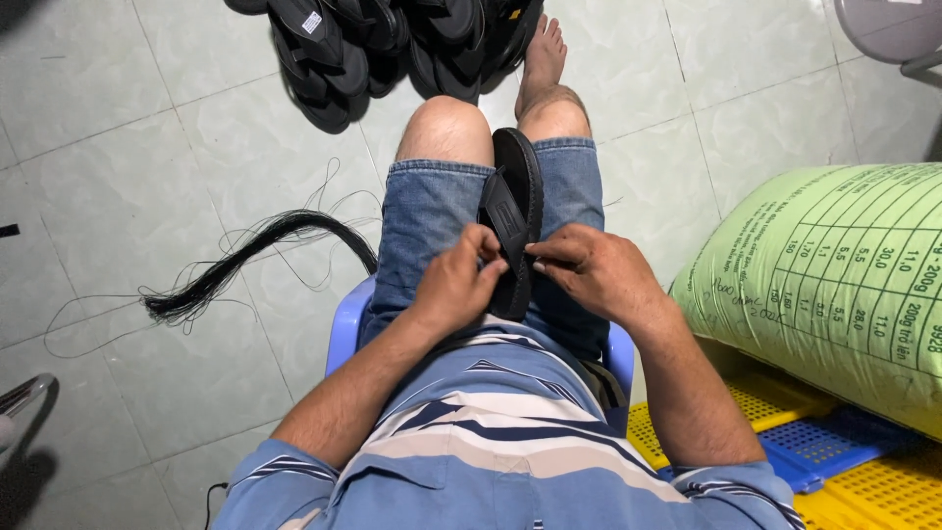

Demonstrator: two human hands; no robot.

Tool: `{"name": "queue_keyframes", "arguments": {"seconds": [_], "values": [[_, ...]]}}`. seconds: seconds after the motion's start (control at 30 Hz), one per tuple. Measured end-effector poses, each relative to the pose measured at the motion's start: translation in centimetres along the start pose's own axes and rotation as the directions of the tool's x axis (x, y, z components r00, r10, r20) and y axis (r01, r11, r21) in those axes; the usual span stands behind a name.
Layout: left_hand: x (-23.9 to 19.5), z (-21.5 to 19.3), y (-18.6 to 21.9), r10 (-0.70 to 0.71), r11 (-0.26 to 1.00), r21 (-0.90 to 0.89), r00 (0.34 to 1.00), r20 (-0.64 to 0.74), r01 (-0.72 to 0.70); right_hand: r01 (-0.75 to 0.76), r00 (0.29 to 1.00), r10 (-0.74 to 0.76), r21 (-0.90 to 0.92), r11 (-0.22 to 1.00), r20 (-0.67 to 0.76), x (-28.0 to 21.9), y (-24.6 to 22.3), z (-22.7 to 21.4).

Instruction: The person sits on a blue plastic stool and sews a black flip-flop using a needle and black thread. They repeatedly pull the thread through the sole and strap, adjusting the slipper's position on their lap. At 01:38, the person briefly picks up a smartphone from a green sack before resuming sewing.

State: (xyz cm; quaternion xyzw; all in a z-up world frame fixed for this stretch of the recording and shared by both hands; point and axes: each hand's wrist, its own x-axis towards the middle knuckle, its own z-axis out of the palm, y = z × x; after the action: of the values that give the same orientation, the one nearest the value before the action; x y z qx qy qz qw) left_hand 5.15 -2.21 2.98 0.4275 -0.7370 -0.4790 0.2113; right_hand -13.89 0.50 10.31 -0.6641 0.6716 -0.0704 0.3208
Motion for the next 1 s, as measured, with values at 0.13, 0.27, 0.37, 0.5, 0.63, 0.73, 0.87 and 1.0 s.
{"name": "queue_keyframes", "arguments": {"seconds": [0.13,0.27,0.37,0.5,0.63,0.73,0.87,1.0], "values": [[-0.4,0.4,0.3,0.123,0.981,0.144,0.992,0.032,-0.126,-0.013,1.000,0.013,0.006,1.000,-0.001,-0.4,0.4,0.4],[-0.7,-1.4,2.0,0.144,0.970,0.196,0.989,0.017,-0.144,-0.027,0.995,0.028,-0.008,1.000,0.101,-1.5,0.1,-2.0],[-0.6,-2.2,2.4,0.088,0.979,0.183,0.996,0.021,-0.090,-0.117,0.984,0.122,-0.045,0.992,0.129,-3.1,1.0,-4.9],[-0.3,-1.6,2.8,0.141,0.974,0.185,0.989,-0.048,-0.130,-0.075,0.997,0.076,-0.031,0.997,0.000,-3.6,1.8,-4.6],[0.3,-0.6,4.7,0.119,0.968,0.222,0.993,0.000,-0.116,-0.027,0.998,0.029,0.031,0.999,-0.056,-3.3,1.7,-3.5],[0.9,0.1,4.8,0.199,0.951,0.245,0.980,-0.012,-0.190,-0.004,0.999,0.009,0.119,0.993,-0.045,-3.3,1.8,-3.3],[1.3,0.6,3.5,0.157,0.980,0.127,0.987,-0.036,-0.151,-0.014,0.999,0.006,0.189,0.982,0.045,-3.4,1.6,-3.8],[0.7,-0.2,3.6,0.078,0.991,-0.108,0.995,-0.063,-0.084,0.045,0.998,-0.056,0.516,0.855,0.007,-1.7,4.2,0.4]]}}
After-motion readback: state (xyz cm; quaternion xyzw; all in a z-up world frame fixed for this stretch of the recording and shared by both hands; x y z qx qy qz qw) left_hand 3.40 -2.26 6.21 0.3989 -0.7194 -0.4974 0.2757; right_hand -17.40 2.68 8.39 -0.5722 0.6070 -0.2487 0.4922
